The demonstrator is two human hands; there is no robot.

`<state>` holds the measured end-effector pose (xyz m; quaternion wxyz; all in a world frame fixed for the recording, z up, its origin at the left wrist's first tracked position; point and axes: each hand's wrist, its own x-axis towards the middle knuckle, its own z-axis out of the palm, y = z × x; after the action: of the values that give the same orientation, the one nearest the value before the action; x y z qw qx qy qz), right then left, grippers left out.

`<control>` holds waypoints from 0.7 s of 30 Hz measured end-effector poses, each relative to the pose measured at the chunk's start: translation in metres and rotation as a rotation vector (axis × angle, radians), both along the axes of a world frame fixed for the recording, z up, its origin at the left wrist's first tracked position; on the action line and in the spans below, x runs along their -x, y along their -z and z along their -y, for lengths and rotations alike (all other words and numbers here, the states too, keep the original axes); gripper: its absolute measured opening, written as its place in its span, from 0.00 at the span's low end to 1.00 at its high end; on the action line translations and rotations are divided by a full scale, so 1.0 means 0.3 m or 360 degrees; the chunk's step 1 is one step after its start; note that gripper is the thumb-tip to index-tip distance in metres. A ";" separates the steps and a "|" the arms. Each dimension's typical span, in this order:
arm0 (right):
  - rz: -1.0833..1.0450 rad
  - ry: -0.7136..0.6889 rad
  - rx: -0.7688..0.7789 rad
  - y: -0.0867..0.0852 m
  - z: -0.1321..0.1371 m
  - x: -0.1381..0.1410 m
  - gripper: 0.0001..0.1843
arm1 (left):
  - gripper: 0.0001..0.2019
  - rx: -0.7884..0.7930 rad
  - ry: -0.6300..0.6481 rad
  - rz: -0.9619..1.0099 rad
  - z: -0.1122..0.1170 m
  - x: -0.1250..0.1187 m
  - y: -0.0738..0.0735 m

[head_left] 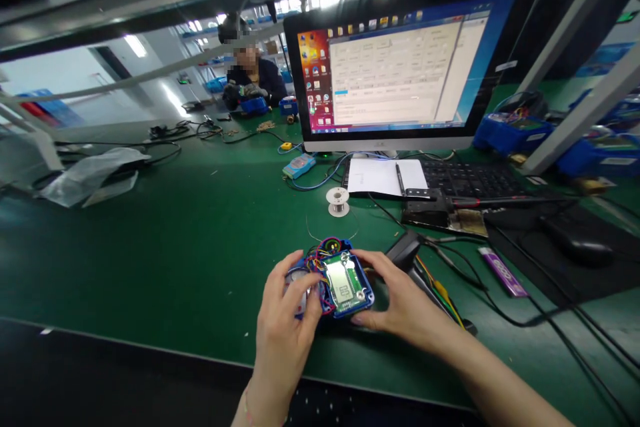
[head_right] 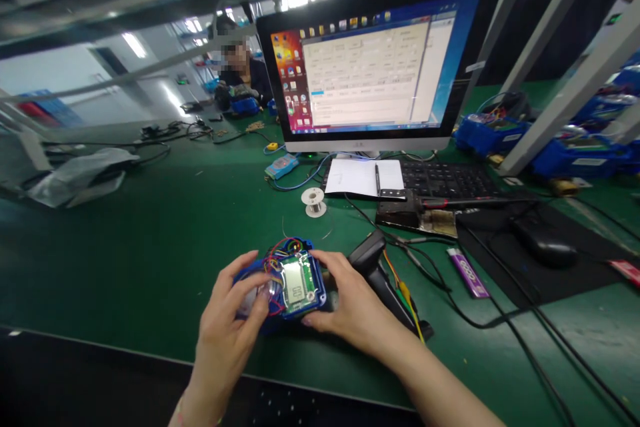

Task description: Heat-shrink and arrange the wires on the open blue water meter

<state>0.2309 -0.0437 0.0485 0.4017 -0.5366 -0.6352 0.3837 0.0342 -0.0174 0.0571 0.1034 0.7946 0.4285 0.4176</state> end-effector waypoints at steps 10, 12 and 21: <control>0.0061 0.0470 0.0021 0.003 0.067 0.113 0.27 | 0.11 -0.0505 -0.0126 -0.0175 -0.036 -0.004 0.112; 0.0058 0.0363 0.0020 -0.017 0.088 0.096 0.26 | 0.12 -0.0607 0.0029 -0.0064 -0.082 0.008 0.131; 0.0864 0.0946 0.0070 -0.076 0.159 -0.291 0.08 | 0.16 -0.0643 0.0338 0.0326 -0.134 0.092 0.203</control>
<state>0.3182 -0.0915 0.0713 0.3013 -0.7872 -0.5270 0.1086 0.0065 0.0227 -0.0040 0.0288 0.7933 0.2377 0.5597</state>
